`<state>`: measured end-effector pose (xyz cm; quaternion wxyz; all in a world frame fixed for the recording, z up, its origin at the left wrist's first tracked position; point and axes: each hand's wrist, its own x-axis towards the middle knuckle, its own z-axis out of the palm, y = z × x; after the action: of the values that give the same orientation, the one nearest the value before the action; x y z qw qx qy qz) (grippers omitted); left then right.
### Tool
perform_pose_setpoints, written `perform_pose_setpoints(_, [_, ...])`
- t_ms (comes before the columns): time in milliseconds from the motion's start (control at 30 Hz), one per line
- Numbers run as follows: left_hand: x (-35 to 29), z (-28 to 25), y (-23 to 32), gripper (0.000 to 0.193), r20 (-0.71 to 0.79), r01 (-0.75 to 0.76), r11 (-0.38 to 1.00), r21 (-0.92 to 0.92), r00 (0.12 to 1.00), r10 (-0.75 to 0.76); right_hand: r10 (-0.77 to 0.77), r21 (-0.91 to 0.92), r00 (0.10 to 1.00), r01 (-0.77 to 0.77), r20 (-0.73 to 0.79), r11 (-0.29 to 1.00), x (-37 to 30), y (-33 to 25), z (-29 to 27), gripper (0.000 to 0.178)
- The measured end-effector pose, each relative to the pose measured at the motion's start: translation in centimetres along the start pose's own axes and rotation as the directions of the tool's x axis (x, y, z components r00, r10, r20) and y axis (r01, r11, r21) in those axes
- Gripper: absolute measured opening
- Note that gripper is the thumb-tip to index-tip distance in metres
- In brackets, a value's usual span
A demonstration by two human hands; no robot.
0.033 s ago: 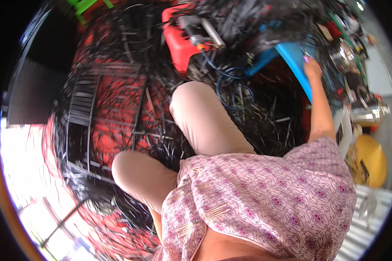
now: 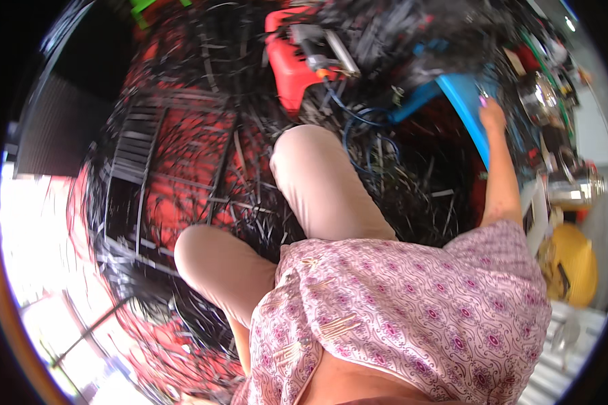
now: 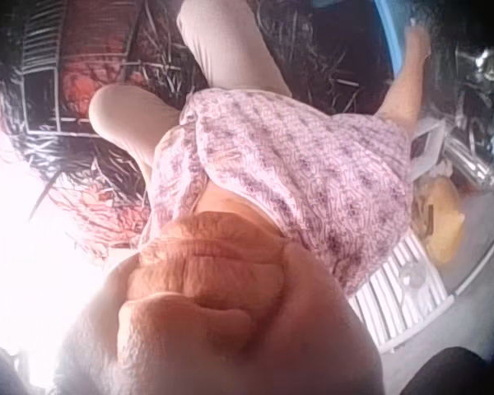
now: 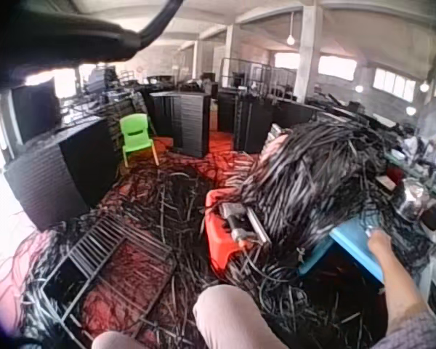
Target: The person weaves black plastic strips through a metal furniture frame by hand and secures them using a pneumatic nail gun and shears. They periodically use the shears to trim excess material and the nail gun to fasten the strips to the frame.
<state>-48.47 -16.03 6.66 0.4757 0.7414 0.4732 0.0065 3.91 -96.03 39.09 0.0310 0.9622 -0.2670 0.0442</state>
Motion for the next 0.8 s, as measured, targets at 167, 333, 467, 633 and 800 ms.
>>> perform_pose_setpoints(167, [1.7, -0.8, -2.1, 0.02, -0.121, -0.2, 0.953, -0.227, 0.977, 0.177, -0.011, 0.011, 0.998, 0.012, -0.06, 1.0, 1.3, 1.6, 0.1, 0.027])
perform_pose_setpoints(333, [0.6, 1.3, 0.6, 0.024, -0.231, -0.067, 0.989, -0.128, 0.972, 0.036, 0.075, -0.09, 0.924, -0.117, -0.376, 0.989, 0.3, 3.4, -2.8, 0.023])
perform_pose_setpoints(467, [0.9, 0.6, 3.1, 0.017, -0.262, -0.136, 0.885, -0.446, 0.965, 0.016, 0.25, 0.078, 0.823, -0.245, -0.51, 0.966, -1.2, 4.8, -7.4, 0.024])
perform_pose_setpoints(633, [3.3, -4.7, 11.0, 0.015, -0.488, -0.441, 0.791, -0.425, 0.847, 0.211, 0.096, 0.538, 0.725, 0.409, -0.682, 0.737, -1.8, 0.8, -12.5, 0.036])
perform_pose_setpoints(800, [-2.3, -7.9, 36.1, 0.019, -0.431, -0.656, 0.61, -0.445, 0.754, 0.496, -0.31, 0.958, 0.909, 0.237, -0.277, -0.16, -17.3, -18.7, -22.6, 0.024])
